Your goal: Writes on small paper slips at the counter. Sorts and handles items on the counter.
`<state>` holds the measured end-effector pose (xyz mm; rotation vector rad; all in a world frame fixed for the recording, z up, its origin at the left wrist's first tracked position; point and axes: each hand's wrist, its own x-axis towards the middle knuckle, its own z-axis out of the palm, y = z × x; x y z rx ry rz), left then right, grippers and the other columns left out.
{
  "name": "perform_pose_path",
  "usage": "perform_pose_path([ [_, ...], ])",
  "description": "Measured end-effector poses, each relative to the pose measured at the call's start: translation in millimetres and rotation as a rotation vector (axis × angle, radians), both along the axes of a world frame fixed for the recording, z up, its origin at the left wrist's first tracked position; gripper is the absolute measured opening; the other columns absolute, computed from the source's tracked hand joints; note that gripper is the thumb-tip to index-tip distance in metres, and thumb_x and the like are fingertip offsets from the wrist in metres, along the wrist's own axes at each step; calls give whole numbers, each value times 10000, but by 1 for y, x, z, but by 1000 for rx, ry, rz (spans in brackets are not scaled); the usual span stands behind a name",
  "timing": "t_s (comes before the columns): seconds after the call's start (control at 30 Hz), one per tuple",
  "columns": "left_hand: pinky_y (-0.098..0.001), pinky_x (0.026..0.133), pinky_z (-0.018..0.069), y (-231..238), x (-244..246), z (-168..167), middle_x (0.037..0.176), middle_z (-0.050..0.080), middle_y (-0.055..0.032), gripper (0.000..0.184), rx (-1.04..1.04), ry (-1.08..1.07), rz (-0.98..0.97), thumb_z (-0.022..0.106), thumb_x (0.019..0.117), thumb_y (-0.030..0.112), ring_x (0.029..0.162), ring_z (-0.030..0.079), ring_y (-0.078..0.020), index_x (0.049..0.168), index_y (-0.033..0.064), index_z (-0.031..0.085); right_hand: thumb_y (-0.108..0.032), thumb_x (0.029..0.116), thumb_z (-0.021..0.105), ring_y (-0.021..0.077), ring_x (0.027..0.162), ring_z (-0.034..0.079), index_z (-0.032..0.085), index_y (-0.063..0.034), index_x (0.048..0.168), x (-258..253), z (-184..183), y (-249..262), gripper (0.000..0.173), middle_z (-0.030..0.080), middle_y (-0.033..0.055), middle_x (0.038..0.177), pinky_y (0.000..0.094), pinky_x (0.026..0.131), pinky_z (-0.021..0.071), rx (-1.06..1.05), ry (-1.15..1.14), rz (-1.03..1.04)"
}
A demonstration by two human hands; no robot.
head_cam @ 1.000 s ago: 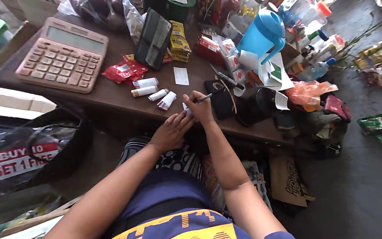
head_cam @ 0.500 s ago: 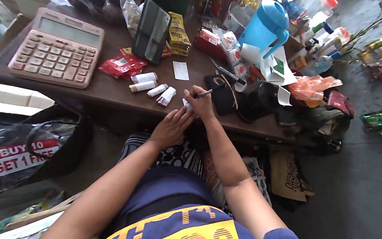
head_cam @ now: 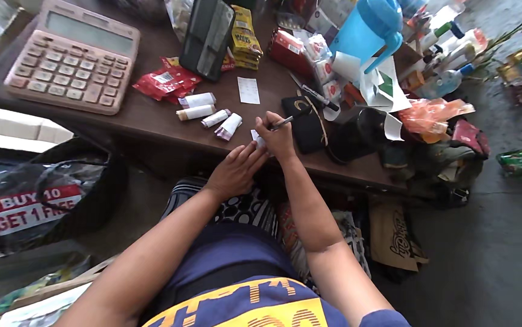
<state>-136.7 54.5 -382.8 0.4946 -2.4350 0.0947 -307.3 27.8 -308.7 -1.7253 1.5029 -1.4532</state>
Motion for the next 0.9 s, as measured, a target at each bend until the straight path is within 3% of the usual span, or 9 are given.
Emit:
perform_pose_path([
  [0.9, -448, 1186, 253, 0, -1, 4, 1543, 500, -115, 555, -13, 1, 19, 464, 965, 244, 1454, 401, -320, 1488, 57, 482, 2, 910, 625, 27, 557, 430, 484, -61, 634, 2, -1, -1, 316, 454, -21, 605, 191, 531, 375, -70, 42, -61],
])
